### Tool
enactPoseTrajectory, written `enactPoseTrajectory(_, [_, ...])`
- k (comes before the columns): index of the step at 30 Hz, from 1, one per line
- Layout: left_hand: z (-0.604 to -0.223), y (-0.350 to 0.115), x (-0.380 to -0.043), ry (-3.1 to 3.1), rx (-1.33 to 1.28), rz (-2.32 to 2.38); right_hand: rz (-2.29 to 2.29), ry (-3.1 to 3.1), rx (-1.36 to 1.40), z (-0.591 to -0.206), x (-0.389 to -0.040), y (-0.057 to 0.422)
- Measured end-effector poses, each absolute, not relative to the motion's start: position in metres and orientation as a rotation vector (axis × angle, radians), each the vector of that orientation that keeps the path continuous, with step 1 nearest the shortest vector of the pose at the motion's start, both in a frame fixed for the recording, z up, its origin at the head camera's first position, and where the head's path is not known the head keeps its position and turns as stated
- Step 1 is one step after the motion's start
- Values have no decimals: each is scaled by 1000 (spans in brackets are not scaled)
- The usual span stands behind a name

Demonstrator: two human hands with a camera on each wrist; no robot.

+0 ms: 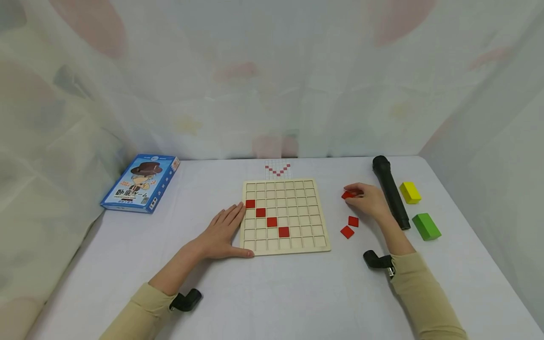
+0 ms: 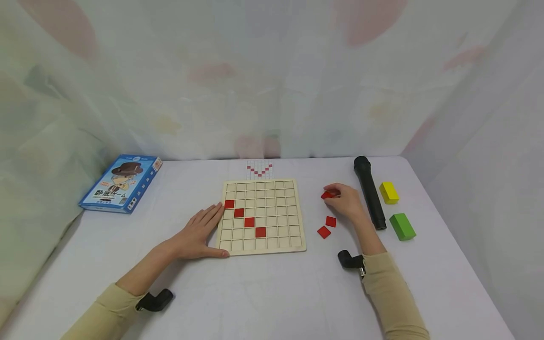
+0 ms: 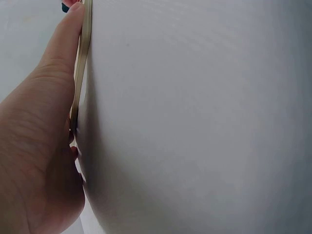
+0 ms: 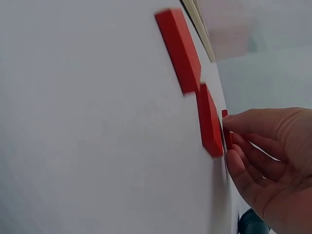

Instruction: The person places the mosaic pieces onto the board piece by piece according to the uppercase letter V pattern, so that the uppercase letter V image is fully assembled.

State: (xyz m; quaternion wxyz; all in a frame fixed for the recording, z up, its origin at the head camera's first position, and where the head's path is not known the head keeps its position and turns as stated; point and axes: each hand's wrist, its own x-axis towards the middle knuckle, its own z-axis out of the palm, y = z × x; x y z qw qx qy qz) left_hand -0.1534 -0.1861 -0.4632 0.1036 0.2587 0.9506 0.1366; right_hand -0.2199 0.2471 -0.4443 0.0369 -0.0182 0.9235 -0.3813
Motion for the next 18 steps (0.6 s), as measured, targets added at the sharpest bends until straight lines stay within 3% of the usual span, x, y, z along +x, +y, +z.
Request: enactPoseTrajectory(18, [-462,-185,-154,2800,763,400,-1290,2658,-235,-438,-206,190])
